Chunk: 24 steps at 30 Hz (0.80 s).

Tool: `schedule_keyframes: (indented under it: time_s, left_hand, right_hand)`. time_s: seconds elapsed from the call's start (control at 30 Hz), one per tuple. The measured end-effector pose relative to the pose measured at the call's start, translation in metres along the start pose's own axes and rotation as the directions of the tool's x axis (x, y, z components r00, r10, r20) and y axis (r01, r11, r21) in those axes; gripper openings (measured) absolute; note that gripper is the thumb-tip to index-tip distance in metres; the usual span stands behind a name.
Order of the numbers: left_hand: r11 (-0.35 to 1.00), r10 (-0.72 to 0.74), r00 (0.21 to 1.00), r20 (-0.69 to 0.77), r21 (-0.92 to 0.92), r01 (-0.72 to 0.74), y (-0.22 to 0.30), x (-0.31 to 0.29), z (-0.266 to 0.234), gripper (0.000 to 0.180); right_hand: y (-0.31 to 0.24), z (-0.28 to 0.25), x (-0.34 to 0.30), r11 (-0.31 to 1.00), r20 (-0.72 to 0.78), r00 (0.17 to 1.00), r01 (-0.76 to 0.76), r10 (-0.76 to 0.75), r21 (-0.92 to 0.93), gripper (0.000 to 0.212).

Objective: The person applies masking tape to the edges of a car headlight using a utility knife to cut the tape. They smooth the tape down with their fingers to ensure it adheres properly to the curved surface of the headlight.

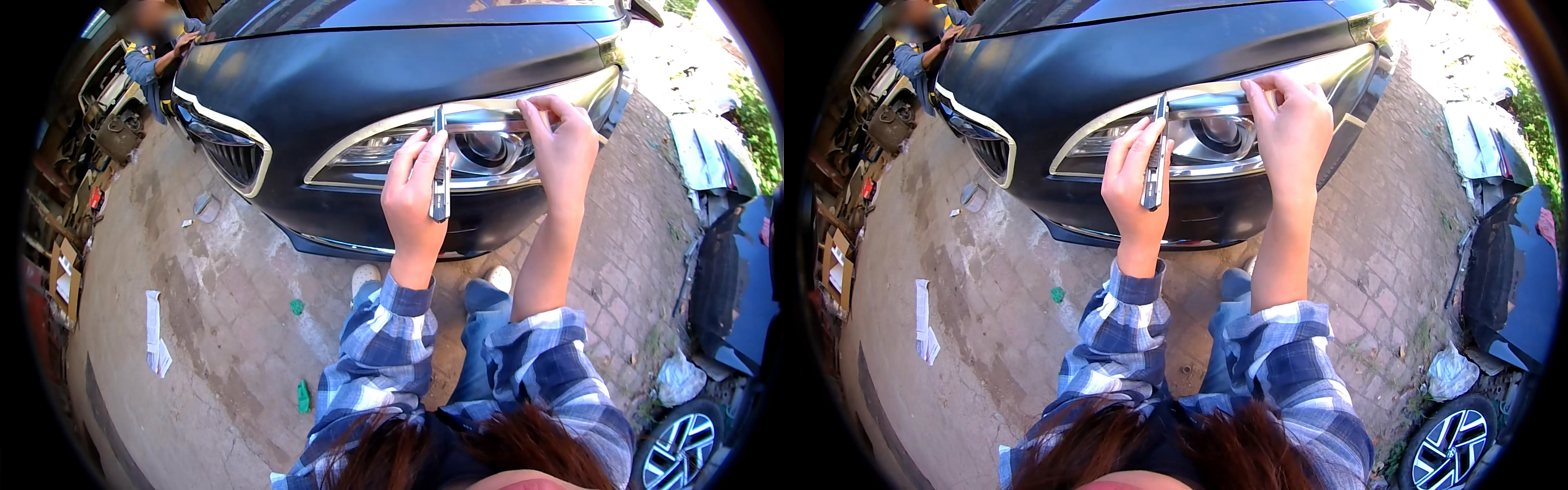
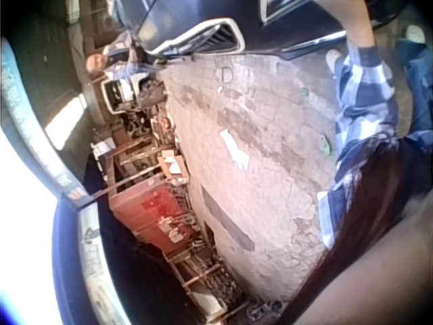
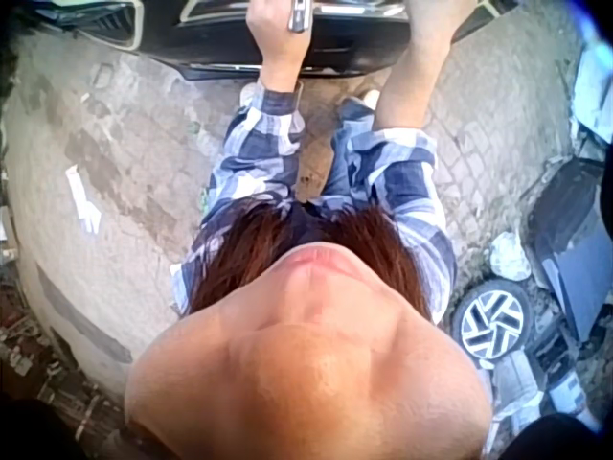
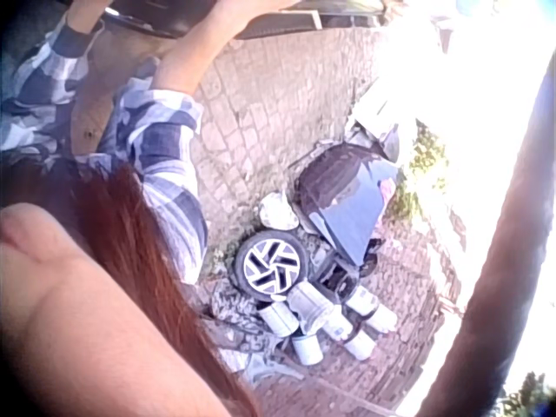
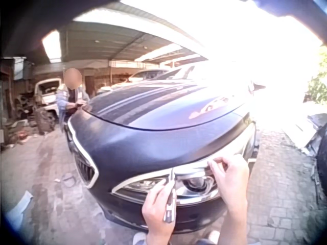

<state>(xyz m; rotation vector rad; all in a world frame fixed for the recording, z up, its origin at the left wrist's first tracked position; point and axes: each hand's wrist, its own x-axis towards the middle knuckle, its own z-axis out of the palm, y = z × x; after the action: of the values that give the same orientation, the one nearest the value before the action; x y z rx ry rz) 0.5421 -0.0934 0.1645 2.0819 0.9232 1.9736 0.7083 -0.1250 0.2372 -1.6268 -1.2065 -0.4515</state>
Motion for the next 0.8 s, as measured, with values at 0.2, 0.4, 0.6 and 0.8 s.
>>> schedule_keyframes:
  time_s: [0.2,0.4,0.6,0.8]
  left_hand:
    - [1.000,0.005,1.000,-0.010,-0.003,-0.005,-0.0012,0.0004,0.0000,0.033]
    - [1.000,0.012,1.000,-0.019,0.008,-0.012,-0.0034,-0.0008,0.0004,0.033]
    - [1.000,0.010,1.000,-0.026,0.023,-0.010,-0.0017,-0.0008,-0.0003,0.033]
    - [1.000,-0.008,0.999,-0.036,0.008,0.008,-0.0015,-0.0008,-0.0001,0.034]
  right_hand:
    - [0.0012,0.0001,0.0004,1.000,0.003,1.000,-0.004,0.004,0.017,0.014]
    - [0.0014,0.0000,0.0004,1.000,0.009,1.000,0.003,-0.003,0.023,0.014]
    - [0.0012,-0.0007,0.0007,1.000,0.003,1.000,0.002,-0.002,0.030,0.014]
    - [-0.0007,-0.0018,0.0005,1.000,0.010,1.000,0.001,-0.001,0.031,0.013]
